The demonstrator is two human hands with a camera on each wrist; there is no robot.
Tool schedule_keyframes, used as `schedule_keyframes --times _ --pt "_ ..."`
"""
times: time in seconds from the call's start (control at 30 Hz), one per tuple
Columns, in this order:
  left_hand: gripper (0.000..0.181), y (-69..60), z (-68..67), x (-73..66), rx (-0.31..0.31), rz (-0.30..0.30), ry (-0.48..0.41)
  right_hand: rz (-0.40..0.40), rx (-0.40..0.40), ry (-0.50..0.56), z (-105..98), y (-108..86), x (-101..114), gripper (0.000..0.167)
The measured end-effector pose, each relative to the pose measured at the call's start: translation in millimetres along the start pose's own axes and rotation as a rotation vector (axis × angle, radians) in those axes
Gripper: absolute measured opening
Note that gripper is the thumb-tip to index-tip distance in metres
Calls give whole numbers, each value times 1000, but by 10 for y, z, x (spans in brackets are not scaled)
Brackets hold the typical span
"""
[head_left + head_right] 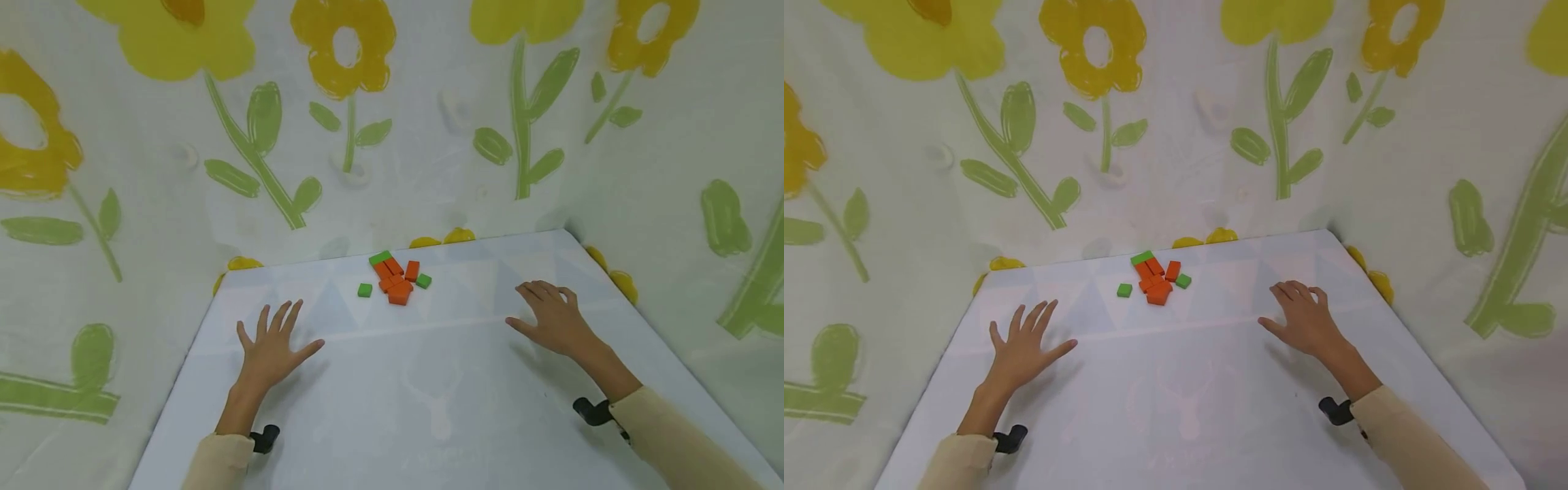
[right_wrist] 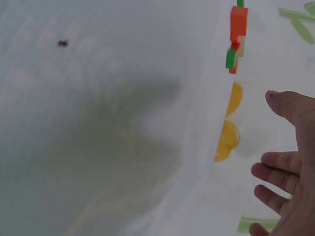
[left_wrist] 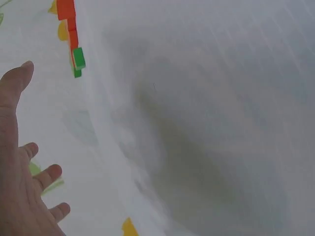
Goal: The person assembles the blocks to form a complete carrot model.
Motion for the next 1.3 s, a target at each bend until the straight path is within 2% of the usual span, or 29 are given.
schedule_keyframes --times 0.13,0.37,0.63,0.83,1.03,1.3 --pt "96 154 109 -181 -33 34 -56 -43 -27 38 131 148 207 66" --pt "86 430 285 -465 -56 49 -168 -69 -3 86 301 488 474 61" --pt "77 761 451 -748 -20 68 -261 -44 37 131 400 871 709 55" --pt "69 899 531 -875 -26 54 -313 -29 86 164 547 1116 865 53" --pt "66 1032 599 -996 3 65 -336 -9 110 184 601 1364 920 52" --pt "61 1151 630 -1129 -36 106 -406 2 116 217 711 1766 932 54"
Point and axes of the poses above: each hand's wrist, its own y-axis towards the middle knuckle, its own z-axis out of the palm, x = y × z, the point moved 2 cm from there along y, towards the middle knuckle, and after that the axes turned 4 degrees about x, right-handed, at the moved point
